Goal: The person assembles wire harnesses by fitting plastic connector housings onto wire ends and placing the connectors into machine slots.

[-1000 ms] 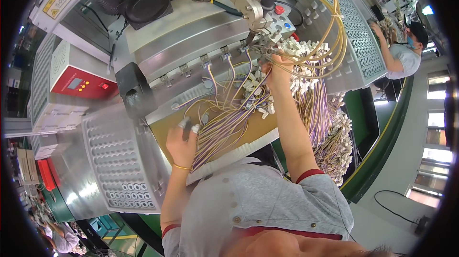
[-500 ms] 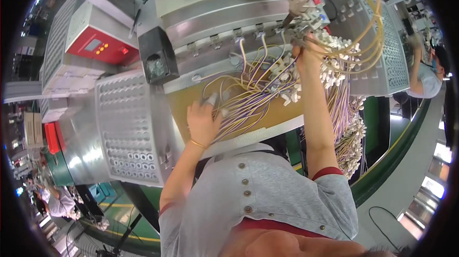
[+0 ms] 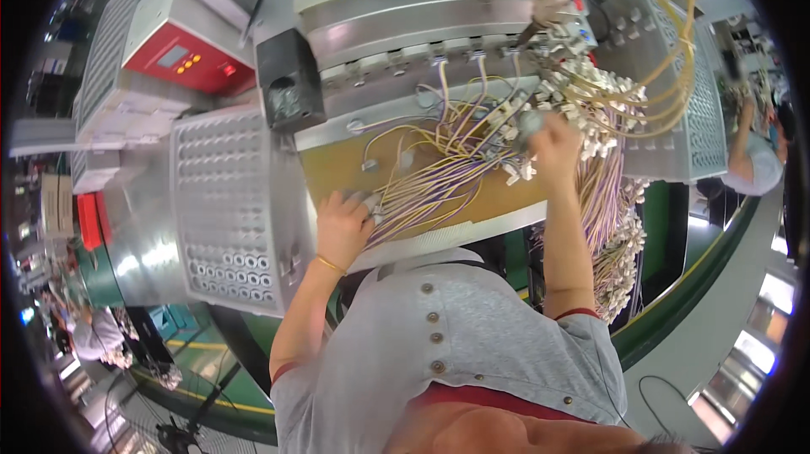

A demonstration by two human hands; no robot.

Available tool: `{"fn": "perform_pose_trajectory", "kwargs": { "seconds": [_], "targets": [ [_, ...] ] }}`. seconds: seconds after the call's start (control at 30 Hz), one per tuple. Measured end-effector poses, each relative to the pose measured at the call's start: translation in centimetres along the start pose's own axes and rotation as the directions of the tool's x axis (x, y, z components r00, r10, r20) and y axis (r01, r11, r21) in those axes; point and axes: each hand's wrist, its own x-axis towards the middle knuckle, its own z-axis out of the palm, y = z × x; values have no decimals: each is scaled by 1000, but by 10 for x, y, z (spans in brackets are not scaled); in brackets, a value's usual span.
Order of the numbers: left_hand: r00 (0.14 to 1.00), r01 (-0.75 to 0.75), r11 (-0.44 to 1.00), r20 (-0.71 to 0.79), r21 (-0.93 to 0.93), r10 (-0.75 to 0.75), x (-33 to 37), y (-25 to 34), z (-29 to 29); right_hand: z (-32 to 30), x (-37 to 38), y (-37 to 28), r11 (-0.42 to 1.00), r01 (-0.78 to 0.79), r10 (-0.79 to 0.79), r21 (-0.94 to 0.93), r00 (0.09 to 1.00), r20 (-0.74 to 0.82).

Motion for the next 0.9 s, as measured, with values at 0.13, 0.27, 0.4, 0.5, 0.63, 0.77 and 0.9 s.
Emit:
{"fn": "perform_pose_trajectory", "kwargs": {
  "seconds": [0.13, 0.27, 0.4, 0.5, 0.63, 0.77, 0.9],
  "targets": [
    [997, 61, 996, -41, -62, -63, -8, -8, 0, 53, -7, -39, 911, 301, -382, 281, 873, 304],
    [991, 127, 992, -51, -12, -128, 0, -5, -22, 57, 17, -50, 940, 338, -324, 38, 857, 399],
    [1000, -9, 998, -26, 69, 11, -5, 1, -1, 60, 22, -65, 924, 380, -372, 34, 875, 309],
    [980, -178, 981, -73, 71, 184, -2, 3, 2, 80, 3, -66, 933, 326, -361, 154, 860, 360],
    [996, -8, 993, -89, -116, -2, -3, -9, -13, 101, -16, -65, 915, 387, -386, 115, 753, 534],
    [838, 334, 528, -10, -781, -546, 14, -49, -19, 114, -20, -66, 915, 348, -398, 204, 698, 596],
    [713, 256, 338, -59, -905, -698, 17, -74, 4, 147, -31, -38, 773, 601, -589, 204, 558, 585]
  ]
}}
